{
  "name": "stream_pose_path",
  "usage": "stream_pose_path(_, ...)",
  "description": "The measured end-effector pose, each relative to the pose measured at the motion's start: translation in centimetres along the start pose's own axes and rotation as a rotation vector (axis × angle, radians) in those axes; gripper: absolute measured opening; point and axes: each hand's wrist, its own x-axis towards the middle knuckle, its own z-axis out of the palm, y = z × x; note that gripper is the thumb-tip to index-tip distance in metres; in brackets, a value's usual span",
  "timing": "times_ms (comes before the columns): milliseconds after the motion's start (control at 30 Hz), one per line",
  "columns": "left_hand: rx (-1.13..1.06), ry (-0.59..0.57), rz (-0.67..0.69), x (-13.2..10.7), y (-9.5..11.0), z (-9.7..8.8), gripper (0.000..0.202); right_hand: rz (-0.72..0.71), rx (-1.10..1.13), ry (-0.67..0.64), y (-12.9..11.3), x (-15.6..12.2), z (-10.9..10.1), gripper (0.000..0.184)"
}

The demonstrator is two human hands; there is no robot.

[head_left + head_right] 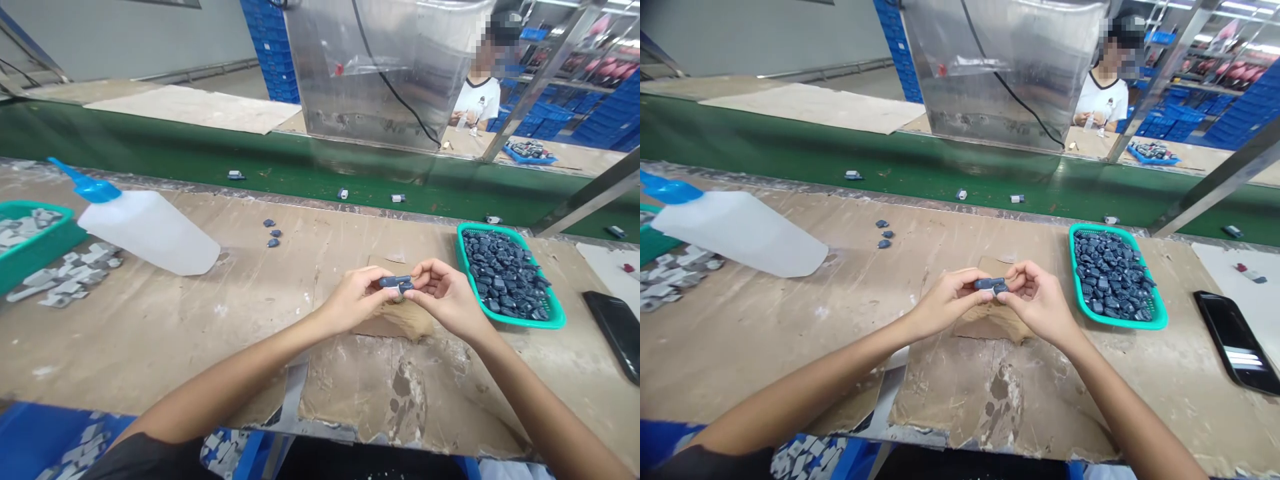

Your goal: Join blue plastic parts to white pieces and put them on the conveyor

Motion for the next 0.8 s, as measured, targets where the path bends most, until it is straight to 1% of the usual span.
stream_pose_path(67, 0.137, -0.033, 0.063, -0.1, 0.4, -0.1, 0.016, 0.007, -0.029, -0.042, -0.3, -0.3, -0.4, 0.028)
stream_pose_path(133, 0.193, -0.103, 0.085, -0.1, 0.8, -0.2, 0.017, 0.043, -0.034, -0.116, -0.5, -0.6, -0.9, 0.028)
stream_pose_path(233, 0.185, -0.226, 0.066, -0.1, 1.4, -0.2, 0.018, 0.059, -0.066, -0.205, -0.8, -1.0, -1.9, 0.027)
stream_pose_path(333, 0.136, -0.289, 0.038, 0.0, 1.9, 0.0, 0.019, 0.018, -0.135, -0.242, -1.3, -1.4, -2.7, 0.025)
stream_pose_path(400, 0.097, -0.302, 0.035, 0.0, 2.2, 0.1, 0.019, -0.009, -0.227, -0.291, -2.0, -1.6, -3.1, 0.025)
stream_pose_path(500, 0.072, -0.314, 0.046, -0.1, 2.6, 0.2, 0.018, -0.06, -0.53, -0.4, -3.2, -1.9, -3.3, 0.021)
stream_pose_path(567, 0.106, -0.32, 0.047, -0.1, 2.9, 0.4, 0.017, -0.103, -0.733, -0.471, -3.7, -2.1, -3.3, 0.03)
stream_pose_path(600, 0.134, -0.325, 0.048, -0.2, 2.9, 0.5, 0.017, -0.124, -0.798, -0.497, -3.8, -2.3, -3.2, 0.033)
stream_pose_path(700, 0.194, -0.302, 0.046, -0.4, 2.9, 1.3, 0.015, -0.177, -0.855, -0.501, -3.6, -2.6, -2.8, 0.035)
stream_pose_path(800, 0.171, -0.226, 0.059, -1.1, 2.8, 2.6, 0.011, -0.194, -0.817, -0.453, -3.1, -3.4, -2.3, 0.033)
